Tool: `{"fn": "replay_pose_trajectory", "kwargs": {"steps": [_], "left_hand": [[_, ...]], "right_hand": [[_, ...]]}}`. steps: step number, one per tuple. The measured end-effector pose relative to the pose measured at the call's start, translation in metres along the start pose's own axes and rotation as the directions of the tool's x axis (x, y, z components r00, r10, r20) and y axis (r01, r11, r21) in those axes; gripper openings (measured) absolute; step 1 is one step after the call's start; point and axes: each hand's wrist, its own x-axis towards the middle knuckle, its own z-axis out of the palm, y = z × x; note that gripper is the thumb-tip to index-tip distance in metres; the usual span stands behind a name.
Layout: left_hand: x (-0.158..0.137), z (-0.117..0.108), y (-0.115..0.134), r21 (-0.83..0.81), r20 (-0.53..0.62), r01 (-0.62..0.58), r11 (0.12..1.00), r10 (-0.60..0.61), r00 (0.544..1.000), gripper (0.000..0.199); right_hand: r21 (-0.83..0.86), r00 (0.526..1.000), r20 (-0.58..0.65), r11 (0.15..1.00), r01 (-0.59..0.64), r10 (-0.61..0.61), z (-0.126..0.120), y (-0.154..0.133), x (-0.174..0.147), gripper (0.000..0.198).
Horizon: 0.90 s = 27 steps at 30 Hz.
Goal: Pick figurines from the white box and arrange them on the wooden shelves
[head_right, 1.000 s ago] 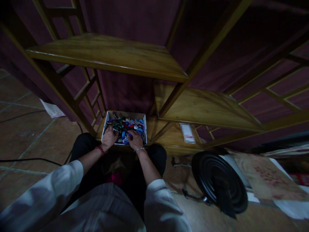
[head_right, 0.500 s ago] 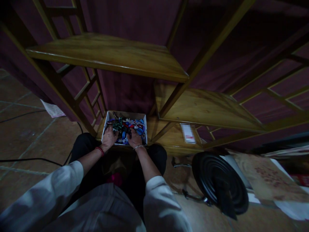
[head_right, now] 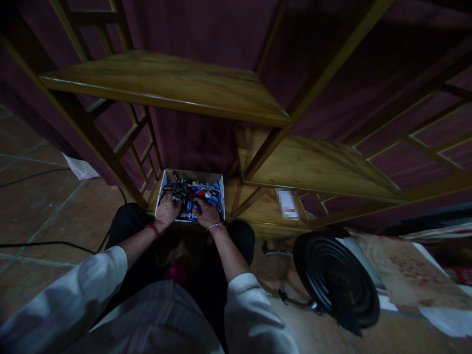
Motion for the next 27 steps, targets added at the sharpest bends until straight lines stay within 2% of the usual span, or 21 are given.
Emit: {"fn": "replay_pose_trajectory", "kwargs": {"steps": [5,12,17,21,27], "left_hand": [[0.0,-0.001,0.0,0.002,-0.008,-0.008,1.0,0.008,1.0,0.042],[-0.002,-0.006,0.004,0.016,0.014,-0.003,1.0,0.002,1.0,0.039],[-0.002,-0.008,0.005,0.02,0.022,-0.001,1.0,0.0,1.0,0.037],[-0.002,-0.006,0.005,0.035,0.016,-0.008,0.999,0.007,1.0,0.037],[-0.002,-0.004,0.004,0.039,0.019,0.003,0.999,-0.004,1.0,0.037]], "right_hand": [[-0.08,0.999,-0.033,0.996,-0.041,0.039,0.001,0.006,-0.01,0.029],[-0.085,0.997,-0.012,0.994,-0.073,0.072,0.0,0.007,-0.007,0.03],[-0.062,0.987,-0.061,0.986,-0.156,0.152,0.01,0.006,0.0,0.03],[-0.009,0.987,-0.092,0.991,-0.134,0.133,0.014,0.011,0.001,0.027],[0.066,0.994,-0.092,0.997,-0.05,0.056,0.009,0.02,0.001,0.038]]}}
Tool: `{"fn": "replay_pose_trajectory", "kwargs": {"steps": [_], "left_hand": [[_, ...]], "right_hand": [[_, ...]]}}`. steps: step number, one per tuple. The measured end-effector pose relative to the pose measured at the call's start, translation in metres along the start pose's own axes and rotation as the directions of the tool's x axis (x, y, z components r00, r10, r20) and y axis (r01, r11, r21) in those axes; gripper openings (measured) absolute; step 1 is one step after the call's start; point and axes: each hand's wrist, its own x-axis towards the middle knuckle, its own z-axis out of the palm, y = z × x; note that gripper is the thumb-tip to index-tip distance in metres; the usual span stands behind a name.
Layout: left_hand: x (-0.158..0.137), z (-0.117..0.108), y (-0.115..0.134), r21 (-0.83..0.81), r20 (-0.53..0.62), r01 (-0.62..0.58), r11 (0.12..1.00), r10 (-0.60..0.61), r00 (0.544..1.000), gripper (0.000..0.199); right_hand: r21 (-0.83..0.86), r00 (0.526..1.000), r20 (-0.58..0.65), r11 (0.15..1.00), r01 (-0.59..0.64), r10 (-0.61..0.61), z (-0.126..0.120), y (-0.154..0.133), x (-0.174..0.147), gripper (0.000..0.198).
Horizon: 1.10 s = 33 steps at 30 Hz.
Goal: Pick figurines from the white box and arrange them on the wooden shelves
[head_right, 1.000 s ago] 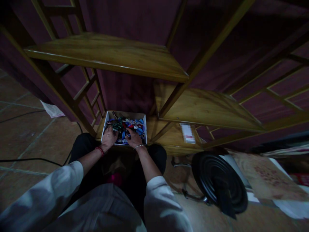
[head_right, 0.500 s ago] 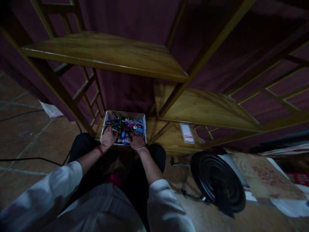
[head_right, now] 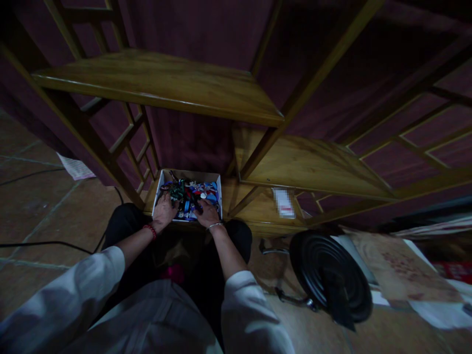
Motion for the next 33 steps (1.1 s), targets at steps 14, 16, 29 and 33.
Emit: {"fn": "replay_pose_trajectory", "kwargs": {"steps": [14,16,29,33], "left_hand": [[-0.001,-0.005,0.002,-0.006,0.017,-0.005,1.0,0.005,1.0,0.039],[-0.001,-0.005,0.002,-0.009,0.017,-0.006,1.0,0.006,1.0,0.039],[-0.002,-0.001,0.0,-0.126,-0.085,-0.013,0.992,0.003,0.996,0.046],[-0.004,-0.001,-0.002,-0.172,-0.131,-0.051,0.984,0.029,0.991,0.049]], "right_hand": [[-0.116,0.996,-0.045,0.989,-0.086,0.081,0.009,-0.006,-0.002,0.038],[-0.105,0.995,-0.016,0.99,-0.096,0.095,0.008,-0.005,0.0,0.037],[0.084,0.997,0.014,0.994,0.069,-0.071,0.001,0.008,-0.001,0.032],[0.067,0.995,0.039,0.993,0.094,-0.096,0.0,0.006,-0.001,0.029]]}}
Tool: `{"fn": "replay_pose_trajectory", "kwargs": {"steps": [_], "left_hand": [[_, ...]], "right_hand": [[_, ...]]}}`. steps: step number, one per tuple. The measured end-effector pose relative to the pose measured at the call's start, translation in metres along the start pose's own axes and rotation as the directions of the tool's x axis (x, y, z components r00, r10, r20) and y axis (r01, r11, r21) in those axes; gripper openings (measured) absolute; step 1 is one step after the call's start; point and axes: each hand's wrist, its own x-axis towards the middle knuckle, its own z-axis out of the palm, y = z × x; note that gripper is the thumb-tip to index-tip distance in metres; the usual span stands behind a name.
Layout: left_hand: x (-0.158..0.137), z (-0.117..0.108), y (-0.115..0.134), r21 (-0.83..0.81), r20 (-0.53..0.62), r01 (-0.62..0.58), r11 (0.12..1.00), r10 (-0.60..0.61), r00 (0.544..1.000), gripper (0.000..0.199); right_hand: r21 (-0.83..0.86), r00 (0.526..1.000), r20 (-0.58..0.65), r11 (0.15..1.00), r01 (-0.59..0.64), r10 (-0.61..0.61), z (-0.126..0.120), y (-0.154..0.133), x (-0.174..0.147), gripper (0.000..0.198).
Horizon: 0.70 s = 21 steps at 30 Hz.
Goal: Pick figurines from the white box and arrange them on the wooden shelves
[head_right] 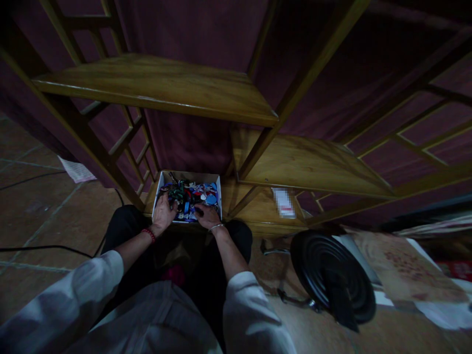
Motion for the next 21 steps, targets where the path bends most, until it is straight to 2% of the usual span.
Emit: {"fn": "replay_pose_trajectory", "kwargs": {"steps": [2,4,7,10,15,21], "left_hand": [[-0.001,0.0,-0.001,-0.01,-0.02,-0.024,1.0,0.024,1.0,0.049],[-0.002,0.0,-0.002,-0.011,-0.032,-0.048,0.999,0.048,0.998,0.047],[-0.004,0.001,-0.004,0.007,-0.039,-0.068,0.998,0.069,0.997,0.044],[-0.004,0.002,-0.004,0.026,-0.029,-0.059,0.998,0.059,0.998,0.044],[-0.003,0.001,-0.003,0.017,0.007,-0.035,0.999,0.035,0.999,0.043],[-0.001,0.001,-0.003,-0.016,-0.013,-0.007,1.0,0.007,1.0,0.037]], "right_hand": [[-0.014,0.999,-0.048,1.0,0.011,-0.012,0.002,-0.001,0.0,0.026],[0.001,0.988,-0.153,1.0,0.008,-0.008,0.005,0.0,-0.001,0.023],[0.071,0.94,-0.335,0.996,-0.045,0.066,0.009,0.003,0.0,0.024],[0.109,0.884,-0.452,0.991,-0.079,0.12,0.01,0.007,0.003,0.03],[0.135,0.845,-0.508,0.984,-0.112,0.166,0.01,0.008,0.01,0.037],[0.133,0.859,-0.497,0.989,-0.069,0.127,0.017,0.011,0.016,0.023]]}}
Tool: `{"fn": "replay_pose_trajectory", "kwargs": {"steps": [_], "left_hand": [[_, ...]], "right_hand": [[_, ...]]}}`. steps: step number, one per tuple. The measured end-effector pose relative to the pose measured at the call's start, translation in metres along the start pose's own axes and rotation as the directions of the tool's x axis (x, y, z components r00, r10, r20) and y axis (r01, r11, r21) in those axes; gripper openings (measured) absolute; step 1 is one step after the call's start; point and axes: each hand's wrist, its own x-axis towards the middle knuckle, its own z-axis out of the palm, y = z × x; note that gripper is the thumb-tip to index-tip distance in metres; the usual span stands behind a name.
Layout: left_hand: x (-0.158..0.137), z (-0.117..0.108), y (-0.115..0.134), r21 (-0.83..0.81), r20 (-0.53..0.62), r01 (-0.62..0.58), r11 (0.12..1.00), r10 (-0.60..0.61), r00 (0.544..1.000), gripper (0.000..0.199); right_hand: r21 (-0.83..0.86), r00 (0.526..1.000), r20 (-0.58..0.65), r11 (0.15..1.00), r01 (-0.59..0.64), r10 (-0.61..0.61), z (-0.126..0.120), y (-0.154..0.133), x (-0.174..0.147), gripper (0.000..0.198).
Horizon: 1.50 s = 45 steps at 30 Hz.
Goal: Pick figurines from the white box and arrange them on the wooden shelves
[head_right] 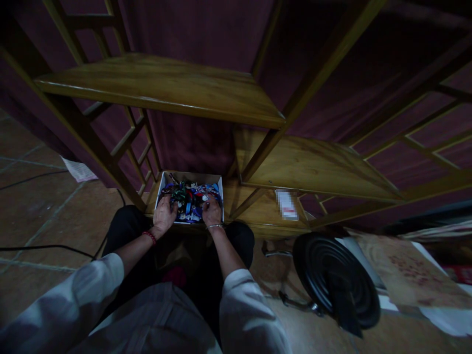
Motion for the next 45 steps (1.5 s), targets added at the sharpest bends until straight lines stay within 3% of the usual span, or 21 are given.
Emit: {"fn": "replay_pose_trajectory", "kwargs": {"steps": [4,10,16,20,25,29,33,37,45], "left_hand": [[0.002,0.002,-0.001,0.005,-0.003,0.061,0.998,-0.061,0.998,0.034],[0.005,0.001,0.002,-0.001,0.012,0.106,0.994,-0.106,0.994,0.031],[0.011,0.001,0.003,-0.052,0.003,0.188,0.981,-0.188,0.982,0.031],[0.014,0.002,0.002,-0.088,0.018,0.195,0.977,-0.194,0.981,0.031],[0.013,0.004,0.001,-0.086,0.01,0.139,0.987,-0.138,0.99,0.031],[0.015,0.004,0.0,-0.109,0.028,0.146,0.983,-0.144,0.989,0.034],[0.016,0.004,0.001,-0.086,0.038,0.171,0.981,-0.169,0.985,0.036],[0.018,0.006,-0.002,-0.085,0.044,0.195,0.977,-0.192,0.98,0.037],[0.022,0.011,-0.007,-0.143,0.037,0.198,0.97,-0.194,0.98,0.038]], "right_hand": [[0.016,1.0,-0.008,1.0,0.016,-0.016,0.003,0.004,0.004,0.014],[-0.017,0.997,0.04,0.998,-0.068,0.069,0.0,0.003,0.011,0.025],[0.015,0.997,0.064,0.999,-0.04,0.039,-0.002,0.0,0.006,0.023],[0.009,0.992,0.106,0.998,-0.063,0.062,-0.005,-0.005,-0.001,0.033],[-0.012,0.962,0.263,0.997,0.074,-0.068,-0.003,-0.02,0.0,0.034],[-0.053,0.893,0.419,0.977,0.207,-0.166,0.001,-0.03,0.004,0.045],[-0.027,0.853,0.463,0.959,0.284,-0.239,-0.001,-0.032,0.006,0.042],[-0.05,0.867,0.437,0.956,0.288,-0.238,-0.004,-0.03,0.005,0.035],[-0.134,0.907,0.409,0.977,0.167,-0.099,-0.005,-0.031,-0.001,0.031]]}}
